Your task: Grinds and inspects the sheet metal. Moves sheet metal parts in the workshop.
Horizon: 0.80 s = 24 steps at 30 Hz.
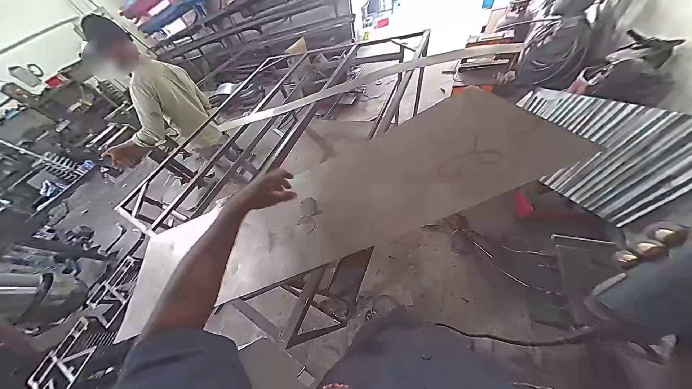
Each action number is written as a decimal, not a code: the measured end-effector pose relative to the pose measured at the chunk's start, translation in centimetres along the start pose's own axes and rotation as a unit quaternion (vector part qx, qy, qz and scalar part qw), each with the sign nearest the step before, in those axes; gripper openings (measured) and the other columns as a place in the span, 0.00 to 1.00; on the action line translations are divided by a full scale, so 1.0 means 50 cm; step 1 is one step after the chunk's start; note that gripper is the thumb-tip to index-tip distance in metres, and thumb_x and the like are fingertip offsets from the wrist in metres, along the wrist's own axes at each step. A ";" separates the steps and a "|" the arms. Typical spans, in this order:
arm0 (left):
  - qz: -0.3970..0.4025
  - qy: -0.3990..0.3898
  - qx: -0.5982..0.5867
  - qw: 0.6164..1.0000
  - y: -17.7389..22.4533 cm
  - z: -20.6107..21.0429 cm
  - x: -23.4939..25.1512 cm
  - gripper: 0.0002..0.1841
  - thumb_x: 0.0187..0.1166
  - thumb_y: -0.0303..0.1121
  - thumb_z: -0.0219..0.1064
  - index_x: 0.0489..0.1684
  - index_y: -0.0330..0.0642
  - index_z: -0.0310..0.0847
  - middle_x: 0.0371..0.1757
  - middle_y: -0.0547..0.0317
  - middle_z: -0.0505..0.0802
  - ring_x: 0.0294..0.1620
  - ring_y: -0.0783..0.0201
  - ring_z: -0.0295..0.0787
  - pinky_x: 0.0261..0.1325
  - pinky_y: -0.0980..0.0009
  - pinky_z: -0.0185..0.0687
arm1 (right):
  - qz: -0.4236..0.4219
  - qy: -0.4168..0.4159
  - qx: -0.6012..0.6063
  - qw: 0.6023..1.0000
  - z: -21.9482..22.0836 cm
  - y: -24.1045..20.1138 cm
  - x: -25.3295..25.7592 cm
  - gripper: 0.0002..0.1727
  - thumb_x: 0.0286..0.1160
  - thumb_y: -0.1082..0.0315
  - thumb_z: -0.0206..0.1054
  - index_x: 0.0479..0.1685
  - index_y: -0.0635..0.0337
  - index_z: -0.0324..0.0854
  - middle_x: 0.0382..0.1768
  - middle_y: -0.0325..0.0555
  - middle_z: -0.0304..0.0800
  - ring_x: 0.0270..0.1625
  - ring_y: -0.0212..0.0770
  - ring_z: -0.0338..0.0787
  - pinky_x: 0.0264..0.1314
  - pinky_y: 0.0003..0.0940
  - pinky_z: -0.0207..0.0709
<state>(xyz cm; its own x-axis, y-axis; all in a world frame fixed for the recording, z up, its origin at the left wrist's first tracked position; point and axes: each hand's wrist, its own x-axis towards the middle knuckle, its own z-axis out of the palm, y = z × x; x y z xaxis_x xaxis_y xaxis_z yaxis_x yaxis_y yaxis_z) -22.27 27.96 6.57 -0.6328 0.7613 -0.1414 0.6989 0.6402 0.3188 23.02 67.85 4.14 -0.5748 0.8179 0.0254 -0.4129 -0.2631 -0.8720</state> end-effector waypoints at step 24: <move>-0.319 0.204 -0.436 0.816 0.140 0.138 -0.007 0.41 0.86 0.69 0.47 0.77 0.38 0.68 0.44 0.44 0.97 0.37 0.53 0.97 0.39 0.58 0.91 | 0.085 -0.142 0.034 0.986 -0.142 0.060 0.171 0.20 0.62 0.57 0.76 0.52 0.50 0.79 0.36 0.38 0.89 0.36 0.36 0.93 0.38 0.34 0.91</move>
<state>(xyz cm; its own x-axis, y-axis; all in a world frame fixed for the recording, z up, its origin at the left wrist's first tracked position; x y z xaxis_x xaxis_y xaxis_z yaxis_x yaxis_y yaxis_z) -14.85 32.86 2.38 -0.9578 0.0899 -0.2731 -0.2077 0.4403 0.8735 21.89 77.67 -1.73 -0.8106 0.5851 0.0254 -0.3334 -0.4254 -0.8414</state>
